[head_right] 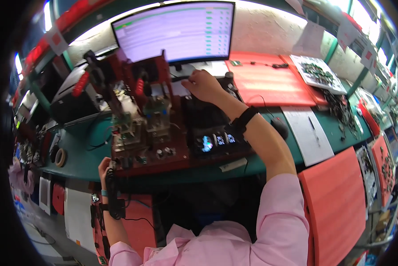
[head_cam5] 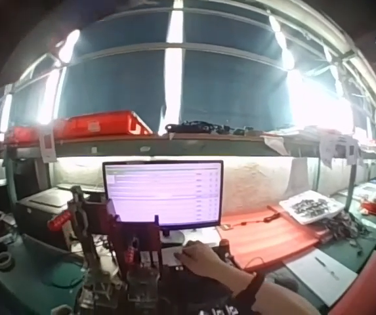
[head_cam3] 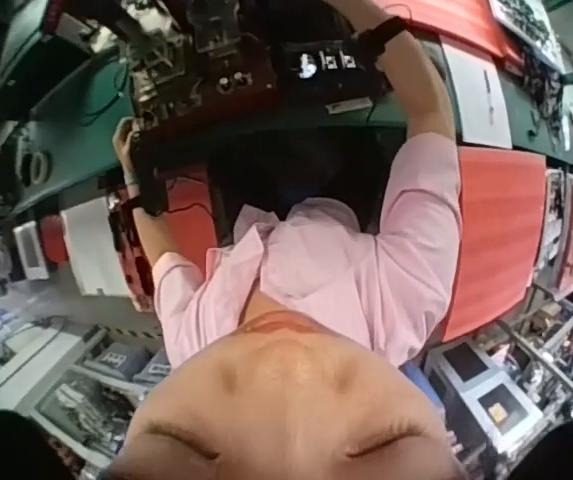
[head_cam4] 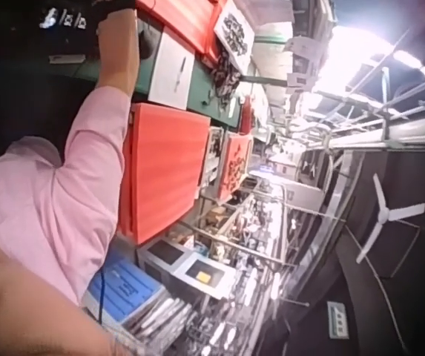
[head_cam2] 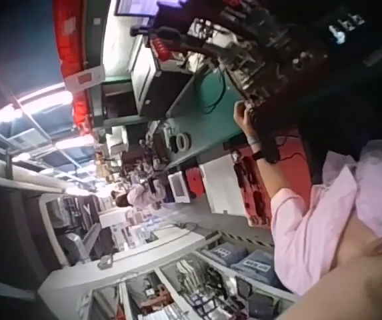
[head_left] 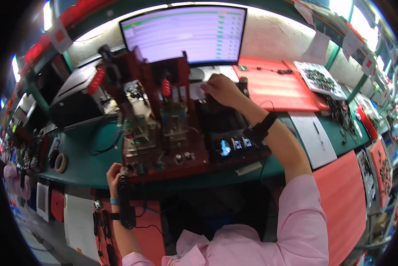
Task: The person marks circuit boards with a pen, moves a foam sheet, and places a circuit board into a testing fixture. They pull a lever, press buttons on a control panel, and use a mouse before removing the board and returning it to the foam sheet.
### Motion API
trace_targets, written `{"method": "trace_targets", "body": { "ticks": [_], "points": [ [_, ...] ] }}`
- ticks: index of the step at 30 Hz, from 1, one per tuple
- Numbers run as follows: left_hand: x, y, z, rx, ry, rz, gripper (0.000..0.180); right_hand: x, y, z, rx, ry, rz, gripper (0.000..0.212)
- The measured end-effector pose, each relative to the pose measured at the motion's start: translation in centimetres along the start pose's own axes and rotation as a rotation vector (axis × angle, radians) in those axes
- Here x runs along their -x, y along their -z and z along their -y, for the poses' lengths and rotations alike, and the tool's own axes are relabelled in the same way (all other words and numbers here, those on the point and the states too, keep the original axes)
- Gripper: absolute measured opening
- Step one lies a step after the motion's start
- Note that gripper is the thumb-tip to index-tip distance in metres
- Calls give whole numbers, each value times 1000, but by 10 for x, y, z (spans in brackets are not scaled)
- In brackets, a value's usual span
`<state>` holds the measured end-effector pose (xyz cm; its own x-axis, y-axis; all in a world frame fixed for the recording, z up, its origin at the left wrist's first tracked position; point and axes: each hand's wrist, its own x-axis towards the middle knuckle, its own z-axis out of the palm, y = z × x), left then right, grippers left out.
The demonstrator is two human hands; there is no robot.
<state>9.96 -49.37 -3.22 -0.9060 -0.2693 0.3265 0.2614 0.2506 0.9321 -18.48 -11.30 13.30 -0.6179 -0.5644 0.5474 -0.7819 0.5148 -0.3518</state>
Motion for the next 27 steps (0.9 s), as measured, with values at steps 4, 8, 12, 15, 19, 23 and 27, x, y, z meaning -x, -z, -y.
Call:
{"method": "trace_targets", "body": {
  "ticks": [4, 8, 12, 15, 19, 23, 27],
  "points": [
    [3, 27, 30, 39, -12, -89, 26, 51, 57, 39, -165, -64, 100, 25],
    [4, 38, 50, -4, -1, -138, 32, 119, 103, 14, -249, -251, -94, 17],
    [0, 20, 46, 9, -32, -120, 32, 198, 104, -76, 474, -349, -188, 23],
    [5, 19, 33, 21, -32, -104, 31, 235, 84, -98, 593, -506, -180, 35],
    [4, 15, 23, 38, -40, -39, 26, 259, 83, -133, 453, -642, -193, 50],
    [1, 20, 29, 44, -38, -14, 24, 272, 79, -158, 235, -681, -266, 55],
    [1, 27, 38, 40, -12, -4, 25, 276, 77, -159, 224, -678, -208, 57]
  ]
}}
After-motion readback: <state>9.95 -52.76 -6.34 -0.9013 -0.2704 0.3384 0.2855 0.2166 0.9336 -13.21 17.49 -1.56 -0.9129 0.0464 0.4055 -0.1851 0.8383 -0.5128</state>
